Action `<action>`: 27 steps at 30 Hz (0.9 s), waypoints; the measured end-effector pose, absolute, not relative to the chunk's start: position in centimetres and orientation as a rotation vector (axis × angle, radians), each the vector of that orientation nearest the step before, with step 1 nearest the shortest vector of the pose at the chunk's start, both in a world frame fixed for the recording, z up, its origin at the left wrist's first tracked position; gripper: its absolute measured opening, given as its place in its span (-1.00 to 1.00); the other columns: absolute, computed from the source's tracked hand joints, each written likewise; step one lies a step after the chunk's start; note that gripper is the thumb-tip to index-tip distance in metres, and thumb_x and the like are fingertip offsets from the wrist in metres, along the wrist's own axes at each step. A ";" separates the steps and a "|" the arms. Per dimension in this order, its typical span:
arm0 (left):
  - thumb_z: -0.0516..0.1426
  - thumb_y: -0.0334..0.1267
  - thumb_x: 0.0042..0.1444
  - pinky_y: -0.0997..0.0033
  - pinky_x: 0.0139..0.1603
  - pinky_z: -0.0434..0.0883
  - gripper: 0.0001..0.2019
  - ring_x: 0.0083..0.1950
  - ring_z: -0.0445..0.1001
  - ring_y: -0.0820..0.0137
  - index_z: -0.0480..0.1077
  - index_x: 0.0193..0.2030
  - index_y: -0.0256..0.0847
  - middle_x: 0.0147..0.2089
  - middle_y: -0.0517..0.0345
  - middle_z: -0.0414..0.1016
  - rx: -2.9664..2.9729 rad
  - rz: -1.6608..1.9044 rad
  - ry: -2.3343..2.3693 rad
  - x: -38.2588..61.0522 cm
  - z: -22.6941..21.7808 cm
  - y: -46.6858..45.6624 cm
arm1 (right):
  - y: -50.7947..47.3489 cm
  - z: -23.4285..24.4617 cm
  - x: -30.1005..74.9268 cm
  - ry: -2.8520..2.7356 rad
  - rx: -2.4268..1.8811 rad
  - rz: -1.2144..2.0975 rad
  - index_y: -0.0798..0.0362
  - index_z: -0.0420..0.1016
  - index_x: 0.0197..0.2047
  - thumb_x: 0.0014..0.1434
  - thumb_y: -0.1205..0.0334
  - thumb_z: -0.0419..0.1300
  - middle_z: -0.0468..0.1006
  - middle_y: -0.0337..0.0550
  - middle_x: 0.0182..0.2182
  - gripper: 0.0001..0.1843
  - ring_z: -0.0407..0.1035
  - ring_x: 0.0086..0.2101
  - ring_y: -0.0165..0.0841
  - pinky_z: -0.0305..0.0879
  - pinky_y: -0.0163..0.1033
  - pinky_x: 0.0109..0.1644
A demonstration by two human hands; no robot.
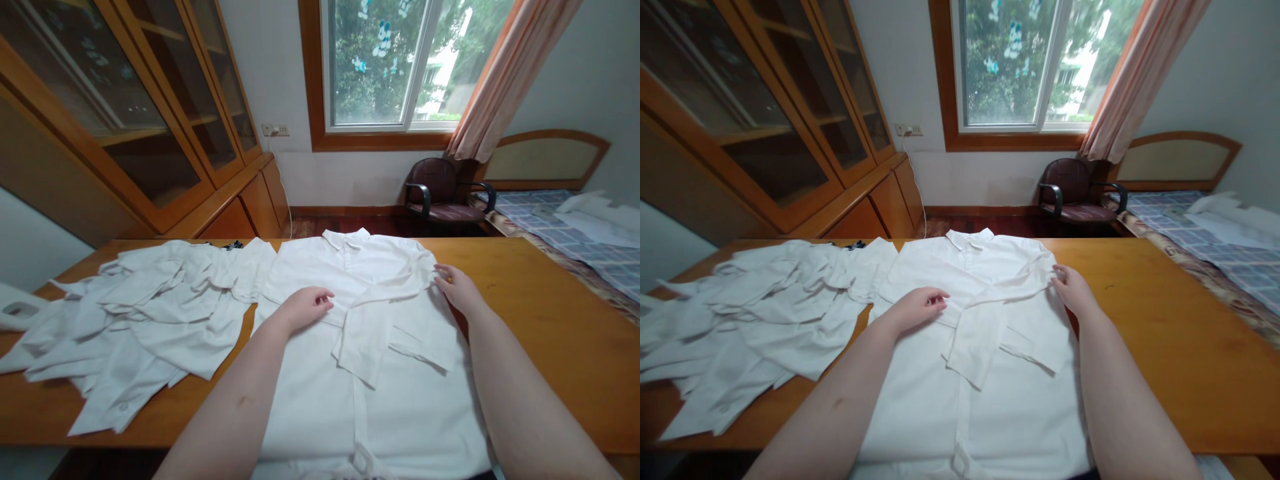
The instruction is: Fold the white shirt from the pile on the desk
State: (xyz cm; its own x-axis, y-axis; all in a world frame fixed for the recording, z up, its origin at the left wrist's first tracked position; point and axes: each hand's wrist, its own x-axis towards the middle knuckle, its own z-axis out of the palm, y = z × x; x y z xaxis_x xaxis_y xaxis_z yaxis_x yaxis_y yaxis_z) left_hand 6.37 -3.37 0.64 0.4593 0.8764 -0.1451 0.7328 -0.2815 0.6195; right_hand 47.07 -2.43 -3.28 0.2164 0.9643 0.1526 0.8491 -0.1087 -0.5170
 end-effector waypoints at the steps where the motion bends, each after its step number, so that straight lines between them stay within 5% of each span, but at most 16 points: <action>1: 0.03 0.00 0.09 0.39 -0.14 0.36 -0.57 -0.20 0.47 0.33 0.43 0.00 -0.17 -0.17 0.10 0.53 2.035 0.244 1.286 6.9 1.0 -4.0 | -2.5 -3.2 47.1 -1.624 -2.012 0.345 0.12 0.39 0.04 0.03 0.20 0.07 0.48 -0.08 -0.30 -0.52 0.34 -0.35 -0.32 0.26 -0.22 -0.21; 8: -0.05 -0.19 0.17 0.40 0.09 0.25 -0.63 0.07 0.38 0.34 0.42 0.05 -0.05 0.08 0.21 0.45 2.035 0.208 1.057 8.9 1.3 -5.9 | -2.2 -3.4 46.8 -1.332 -2.078 0.219 0.11 0.48 -0.19 -0.12 0.26 0.12 0.49 -0.10 -0.35 -0.64 0.33 -0.37 -0.33 0.22 -0.26 -0.27; 16: 0.19 -0.23 -0.10 0.46 -0.14 0.34 -0.46 -0.19 0.44 0.38 0.31 0.10 -0.08 -0.12 0.19 0.48 2.039 0.088 0.999 9.2 1.4 -6.3 | -2.0 -4.0 47.0 -1.216 -2.024 0.406 0.11 0.47 -0.29 -0.17 0.12 0.16 0.48 -0.16 -0.48 -0.66 0.32 -0.47 -0.33 0.18 -0.28 -0.39; 27: 0.06 -0.42 -0.09 0.50 -0.25 0.34 -0.63 -0.24 0.44 0.46 0.25 -0.07 -0.17 -0.20 0.20 0.47 1.870 0.192 0.945 9.8 -0.2 -6.2 | -2.1 -4.6 46.7 -1.046 -1.986 0.198 0.01 0.13 -0.56 -0.23 0.28 0.03 0.20 -0.34 -0.64 -0.91 0.07 -0.53 -0.43 -0.05 -0.32 -0.48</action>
